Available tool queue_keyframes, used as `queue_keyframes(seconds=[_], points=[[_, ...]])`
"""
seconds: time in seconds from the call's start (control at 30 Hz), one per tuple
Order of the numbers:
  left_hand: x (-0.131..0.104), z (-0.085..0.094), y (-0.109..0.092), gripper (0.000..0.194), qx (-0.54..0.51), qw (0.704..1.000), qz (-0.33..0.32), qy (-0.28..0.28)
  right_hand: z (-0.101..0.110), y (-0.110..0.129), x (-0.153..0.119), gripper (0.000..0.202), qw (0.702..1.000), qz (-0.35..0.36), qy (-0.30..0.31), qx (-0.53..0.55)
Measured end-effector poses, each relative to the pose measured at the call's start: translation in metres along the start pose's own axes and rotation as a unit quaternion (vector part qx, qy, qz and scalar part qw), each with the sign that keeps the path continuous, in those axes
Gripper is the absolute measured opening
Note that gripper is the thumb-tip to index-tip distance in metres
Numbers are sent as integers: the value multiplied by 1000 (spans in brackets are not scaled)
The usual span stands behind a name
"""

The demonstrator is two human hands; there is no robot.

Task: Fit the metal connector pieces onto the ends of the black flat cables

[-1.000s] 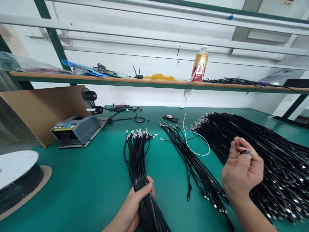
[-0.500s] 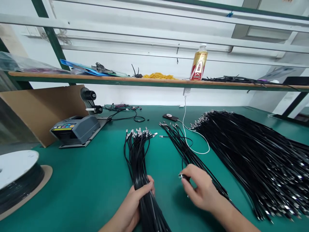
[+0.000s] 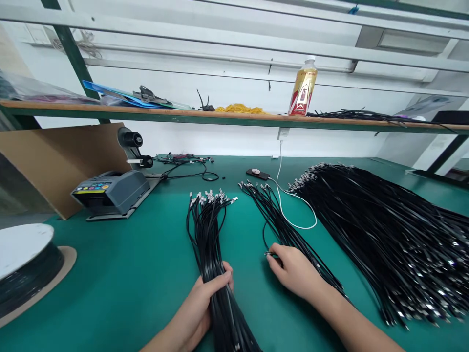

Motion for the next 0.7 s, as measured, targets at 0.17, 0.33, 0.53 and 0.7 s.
queue_keyframes(seconds=[0.17,0.33,0.53,0.7], points=[[-2,0,-1,21,-2,1000,10,-6,11,-10,0,25,998,-41,-57,-1],[-4,-4,-2,23,-15,1000,-3,-4,15,25,-19,17,991,86,-6,101],[-4,-4,-2,30,47,999,6,0,6,55,-35,7,942,180,158,234],[-3,-2,0,32,68,997,17,-12,-3,55,-34,8,937,158,188,249]])
Point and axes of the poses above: each hand's wrist, its own x-axis towards the middle knuckle, its own z-axis out of the back of the hand, y = z × x, the point moved 1 cm from there along x, towards the middle knuckle, and after that the axes turned 6 degrees about y, right-handed, at the moved point
